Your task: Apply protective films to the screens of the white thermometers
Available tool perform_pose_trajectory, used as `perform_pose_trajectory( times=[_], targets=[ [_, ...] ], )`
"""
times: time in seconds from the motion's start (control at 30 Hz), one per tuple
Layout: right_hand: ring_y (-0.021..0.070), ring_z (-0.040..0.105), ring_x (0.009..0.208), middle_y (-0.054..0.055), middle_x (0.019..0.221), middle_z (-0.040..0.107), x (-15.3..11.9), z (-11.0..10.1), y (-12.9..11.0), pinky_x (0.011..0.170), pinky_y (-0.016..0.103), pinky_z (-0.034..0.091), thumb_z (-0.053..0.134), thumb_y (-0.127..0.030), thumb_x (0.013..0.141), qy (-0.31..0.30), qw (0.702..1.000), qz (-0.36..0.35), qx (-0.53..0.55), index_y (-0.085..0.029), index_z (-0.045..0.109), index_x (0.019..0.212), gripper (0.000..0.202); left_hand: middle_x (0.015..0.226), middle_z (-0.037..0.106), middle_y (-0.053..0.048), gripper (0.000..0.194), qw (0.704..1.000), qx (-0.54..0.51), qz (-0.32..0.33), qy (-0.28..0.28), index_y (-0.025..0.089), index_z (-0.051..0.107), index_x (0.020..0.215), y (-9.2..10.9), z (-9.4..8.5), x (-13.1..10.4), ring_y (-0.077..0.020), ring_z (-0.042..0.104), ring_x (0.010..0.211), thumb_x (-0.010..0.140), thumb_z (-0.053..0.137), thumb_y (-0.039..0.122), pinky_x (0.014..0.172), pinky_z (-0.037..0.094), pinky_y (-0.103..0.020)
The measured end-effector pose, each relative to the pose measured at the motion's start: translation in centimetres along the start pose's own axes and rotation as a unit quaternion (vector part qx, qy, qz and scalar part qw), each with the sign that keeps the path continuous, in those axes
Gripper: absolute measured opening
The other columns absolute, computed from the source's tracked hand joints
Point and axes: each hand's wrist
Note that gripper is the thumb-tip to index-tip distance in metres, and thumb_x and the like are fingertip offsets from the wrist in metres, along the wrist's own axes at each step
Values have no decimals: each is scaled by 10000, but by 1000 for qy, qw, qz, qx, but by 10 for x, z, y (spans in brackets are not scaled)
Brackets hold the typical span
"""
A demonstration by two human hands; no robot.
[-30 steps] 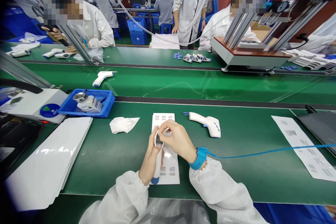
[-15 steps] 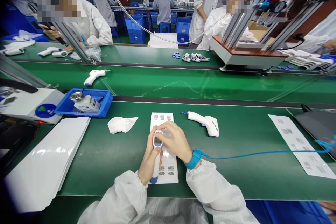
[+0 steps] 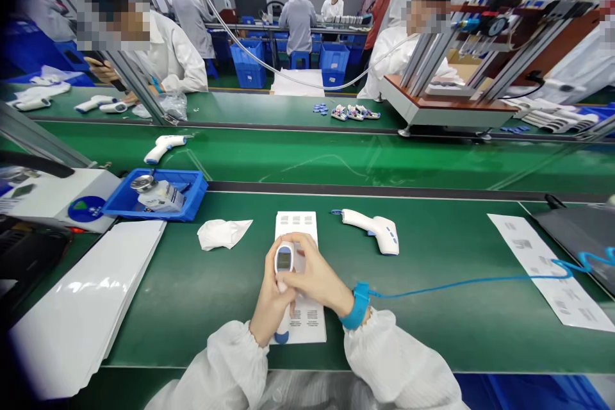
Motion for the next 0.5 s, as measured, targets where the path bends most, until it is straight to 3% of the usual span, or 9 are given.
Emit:
perform_pose_trajectory(
  times=[0.13,0.23,0.33,0.37,0.43,0.5],
  targets=[
    [240,489,1252,118,1408,437,-16,20,-11,1037,412,414,599,-384,850,-67,992,69,81,-257,336,1383,608,1511,333,-87,864,993,-59,66,79,325,105,1488,22,-3,3,-271,535,1200,783,599,250,974,466,-364],
    [235,536,1191,107,1330,528,-3,25,-11,1008,383,428,527,-380,903,-114,992,35,36,-231,394,1346,486,1531,313,-53,737,993,-26,57,100,314,75,1504,45,-10,10,-241,345,1378,877,461,282,1110,314,-358],
    [221,628,982,86,1104,644,53,11,-2,864,339,484,480,-319,919,-46,988,31,-144,-188,455,1251,358,1548,258,-63,673,992,92,36,85,276,141,1507,56,-19,15,-239,207,1434,900,430,322,1135,253,-381],
    [216,647,889,70,999,663,80,2,2,807,327,491,488,-315,909,1,969,68,-239,-179,479,1198,320,1535,273,-76,654,988,131,27,71,256,207,1494,55,-21,15,-250,205,1430,886,444,306,1129,258,-395],
    [261,647,905,122,981,649,134,-21,6,826,376,468,499,-270,889,65,950,87,-291,-123,474,1194,340,1468,371,-109,575,981,189,11,49,206,385,1416,49,-25,15,-274,254,1399,847,453,254,1115,270,-418],
    [281,603,1057,169,1127,591,179,-43,10,903,379,432,507,-257,872,118,937,81,-319,-110,448,1240,401,1380,466,-123,492,974,222,5,46,177,526,1296,39,-29,14,-289,314,1354,813,444,224,1109,268,-432]
  ],
)
Point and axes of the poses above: each hand's wrist, its own x-axis towards the middle knuckle, its own z-axis out of the palm, y = z × x
